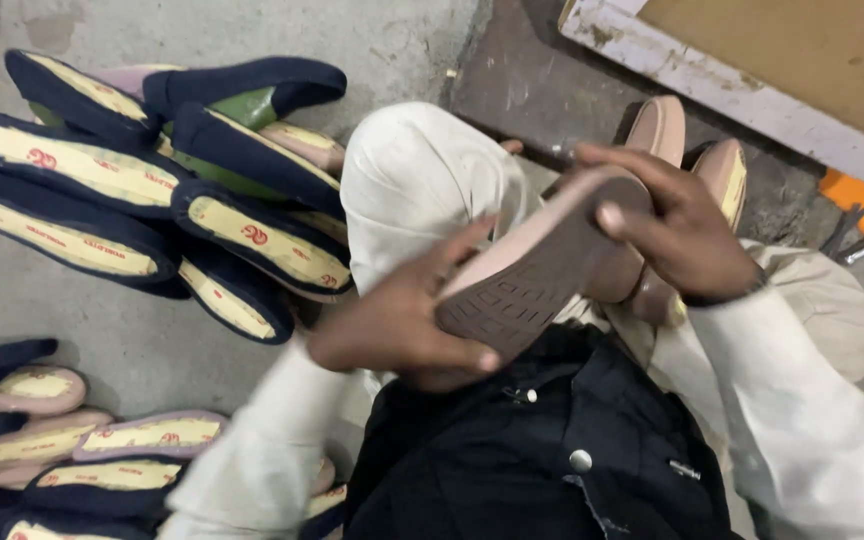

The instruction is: Applying rubber soles to shoe uppers by heating the soles in a specialized box and then manually pressing and aligning them together.

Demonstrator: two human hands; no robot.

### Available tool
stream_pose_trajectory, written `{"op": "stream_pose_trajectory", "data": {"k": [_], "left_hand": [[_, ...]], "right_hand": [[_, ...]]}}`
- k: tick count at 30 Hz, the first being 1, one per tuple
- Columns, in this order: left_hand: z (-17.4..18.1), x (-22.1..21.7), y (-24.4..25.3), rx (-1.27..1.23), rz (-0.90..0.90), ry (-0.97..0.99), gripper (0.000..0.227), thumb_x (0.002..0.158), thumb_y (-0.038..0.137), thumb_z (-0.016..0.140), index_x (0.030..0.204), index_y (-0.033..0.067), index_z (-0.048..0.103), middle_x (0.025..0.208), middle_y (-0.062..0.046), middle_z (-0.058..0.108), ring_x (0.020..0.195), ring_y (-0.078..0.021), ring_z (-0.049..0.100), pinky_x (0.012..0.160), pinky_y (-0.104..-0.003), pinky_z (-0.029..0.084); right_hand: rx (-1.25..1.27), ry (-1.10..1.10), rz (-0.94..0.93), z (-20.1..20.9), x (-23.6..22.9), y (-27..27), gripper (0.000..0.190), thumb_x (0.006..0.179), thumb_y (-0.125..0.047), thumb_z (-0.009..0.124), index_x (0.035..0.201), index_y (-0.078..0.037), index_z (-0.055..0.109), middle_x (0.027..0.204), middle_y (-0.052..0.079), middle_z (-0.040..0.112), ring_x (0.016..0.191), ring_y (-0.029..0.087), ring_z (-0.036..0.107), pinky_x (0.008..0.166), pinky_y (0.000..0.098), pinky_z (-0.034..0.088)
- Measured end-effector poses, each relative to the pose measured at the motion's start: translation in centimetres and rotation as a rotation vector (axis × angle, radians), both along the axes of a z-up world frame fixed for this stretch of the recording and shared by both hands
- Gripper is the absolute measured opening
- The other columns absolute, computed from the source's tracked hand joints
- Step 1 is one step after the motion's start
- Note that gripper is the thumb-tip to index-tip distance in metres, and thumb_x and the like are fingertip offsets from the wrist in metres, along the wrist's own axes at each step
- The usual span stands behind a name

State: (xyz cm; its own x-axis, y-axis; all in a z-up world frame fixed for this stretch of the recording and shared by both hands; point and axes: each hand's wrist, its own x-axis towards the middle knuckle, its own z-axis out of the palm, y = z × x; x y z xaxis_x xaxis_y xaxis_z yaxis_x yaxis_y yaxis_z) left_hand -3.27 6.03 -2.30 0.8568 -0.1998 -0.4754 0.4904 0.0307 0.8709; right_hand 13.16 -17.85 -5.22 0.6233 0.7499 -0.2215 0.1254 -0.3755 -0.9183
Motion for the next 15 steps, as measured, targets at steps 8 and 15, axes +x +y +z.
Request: {"op": "stream_pose_trajectory", "data": {"k": [8,15], "left_hand": [[-2.5,2.3,3.1,0.401,0.291,-0.416,0.053,0.090,0.031,0.079,0.137,0.0135,0.060,0.138,-0.009,0.065,0.129,-0.0220,0.063,0.104,-0.034,0.056],[-2.7,3.4,1.9,0.482,0.076,-0.277,0.079,0.067,0.035,0.093,0.128,0.0173,0.046,0.120,-0.003,0.051,0.105,-0.0185,0.053,0.080,-0.033,0.049]], "right_hand": [[0.169,0.068,-0.207,-5.2,-10.6,-6.1,0.057,0.078,-0.010,0.085,0.132,-0.008,0.067,0.122,0.011,0.067,0.116,0.022,0.063,0.104,0.0313,0.055],[0.094,-0.022,-0.286,-4.7,-10.6,-4.4,0.043,0.067,-0.016,0.093,0.106,-0.008,0.079,0.106,0.012,0.077,0.100,0.020,0.074,0.087,0.0285,0.063]]}}
